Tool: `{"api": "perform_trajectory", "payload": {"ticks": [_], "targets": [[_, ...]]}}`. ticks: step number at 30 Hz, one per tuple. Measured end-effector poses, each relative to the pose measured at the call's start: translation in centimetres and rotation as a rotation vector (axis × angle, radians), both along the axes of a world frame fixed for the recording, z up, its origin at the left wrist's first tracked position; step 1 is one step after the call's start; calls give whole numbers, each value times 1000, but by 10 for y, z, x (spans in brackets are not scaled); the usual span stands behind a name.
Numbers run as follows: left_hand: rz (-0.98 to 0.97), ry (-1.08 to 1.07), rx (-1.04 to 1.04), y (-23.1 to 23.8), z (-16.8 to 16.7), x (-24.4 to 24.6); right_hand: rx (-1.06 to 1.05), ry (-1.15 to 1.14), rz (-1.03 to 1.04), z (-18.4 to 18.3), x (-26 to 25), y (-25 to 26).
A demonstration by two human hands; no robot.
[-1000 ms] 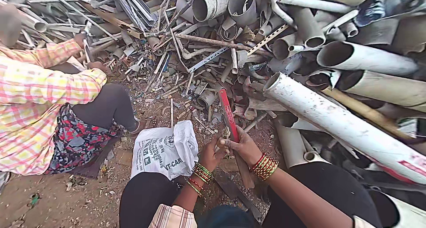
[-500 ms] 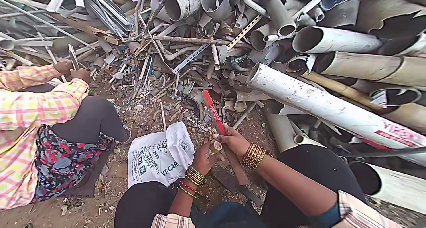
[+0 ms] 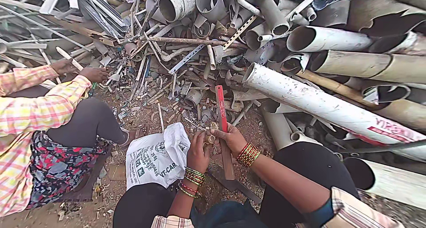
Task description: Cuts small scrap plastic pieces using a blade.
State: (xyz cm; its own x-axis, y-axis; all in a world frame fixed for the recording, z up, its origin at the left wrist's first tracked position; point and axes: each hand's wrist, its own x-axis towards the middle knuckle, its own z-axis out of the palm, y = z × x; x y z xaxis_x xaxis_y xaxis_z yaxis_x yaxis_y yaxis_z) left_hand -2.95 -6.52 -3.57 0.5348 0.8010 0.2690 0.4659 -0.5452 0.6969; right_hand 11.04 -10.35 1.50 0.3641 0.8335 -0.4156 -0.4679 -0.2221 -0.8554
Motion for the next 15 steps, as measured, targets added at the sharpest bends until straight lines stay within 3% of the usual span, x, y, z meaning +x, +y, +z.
{"api": "perform_trajectory", "payload": {"ticks": [6,11,15], "targets": [[7,12,-225,-8,-2,2,-29,62,114,0,-13,-5],[-100,-164,-400,-2,-18,-2,-63,45,205,1,-11,-5],[-205,-244,-556,-1,-13,-7,-89,37,308,6,-5,-5]]}}
